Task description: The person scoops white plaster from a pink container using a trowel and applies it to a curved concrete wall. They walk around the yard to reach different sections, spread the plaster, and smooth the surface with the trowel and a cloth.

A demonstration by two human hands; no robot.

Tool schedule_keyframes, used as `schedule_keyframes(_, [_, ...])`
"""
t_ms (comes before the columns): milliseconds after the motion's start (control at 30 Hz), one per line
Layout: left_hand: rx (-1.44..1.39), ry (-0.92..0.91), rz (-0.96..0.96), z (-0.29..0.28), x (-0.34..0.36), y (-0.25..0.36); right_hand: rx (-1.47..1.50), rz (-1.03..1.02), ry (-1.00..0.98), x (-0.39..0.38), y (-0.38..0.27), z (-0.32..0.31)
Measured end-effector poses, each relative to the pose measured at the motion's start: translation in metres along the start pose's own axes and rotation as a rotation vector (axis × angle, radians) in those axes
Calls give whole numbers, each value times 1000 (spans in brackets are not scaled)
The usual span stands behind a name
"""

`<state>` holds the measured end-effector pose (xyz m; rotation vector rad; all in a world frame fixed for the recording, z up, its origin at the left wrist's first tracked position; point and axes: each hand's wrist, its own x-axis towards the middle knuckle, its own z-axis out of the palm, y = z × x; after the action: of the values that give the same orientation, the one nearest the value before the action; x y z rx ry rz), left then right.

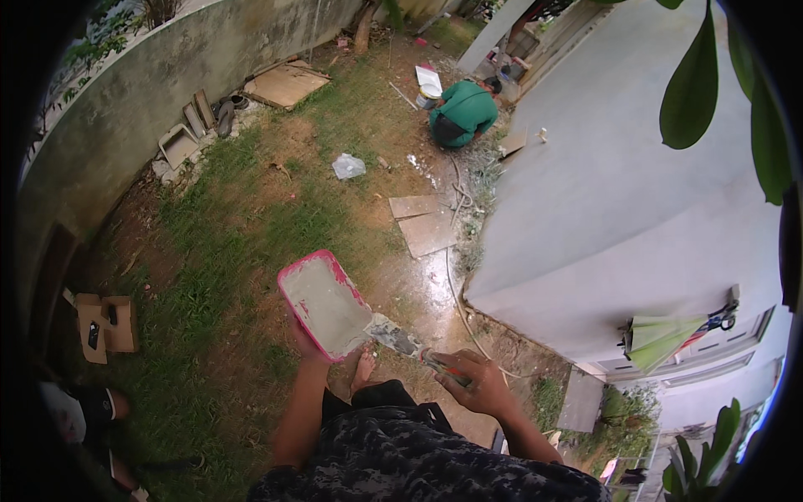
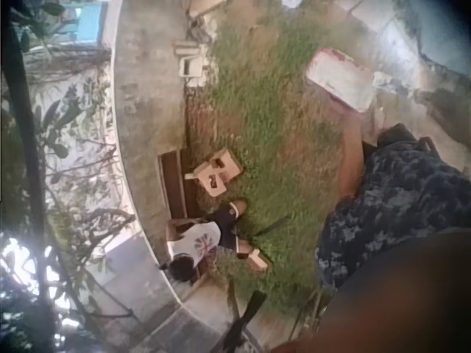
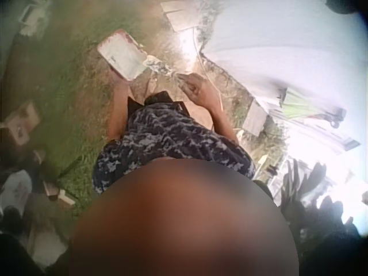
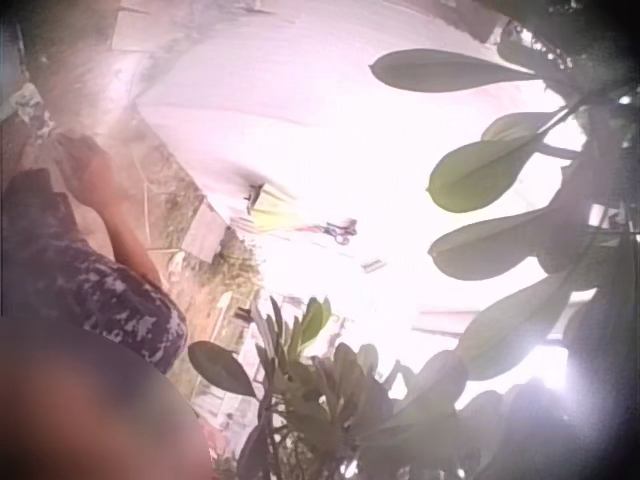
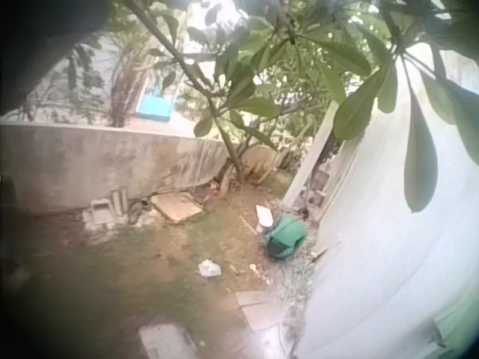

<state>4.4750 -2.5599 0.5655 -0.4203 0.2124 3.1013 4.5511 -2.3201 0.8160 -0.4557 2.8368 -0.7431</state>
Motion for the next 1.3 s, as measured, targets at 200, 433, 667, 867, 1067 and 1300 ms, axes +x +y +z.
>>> schedule_keyframes(200, [-81, -82, -36, 27, 8, -18, -77, 40, -108, 8, -2, -12])
schedule_keyframes(433, [-32, -174, -113, 48, 8, -21, -133, -74, -94, 23, 3, -7])
schedule_keyframes(667, [14, -243, -196, 62, -3, -18, -26, -102, 44, 30, -5, 0])
schedule_keyframes(867, [41, -195, -222, 72, -13, -23, -73, 52, -73, 26, -3, -12])
schedule_keyframes(1067, [27, -235, -284, 69, -15, -22, -52, -60, -40, 24, -5, -7])
schedule_keyframes(1300, [121, -165, -254, 57, -16, -21, 24, -63, 98, 29, -6, -2])
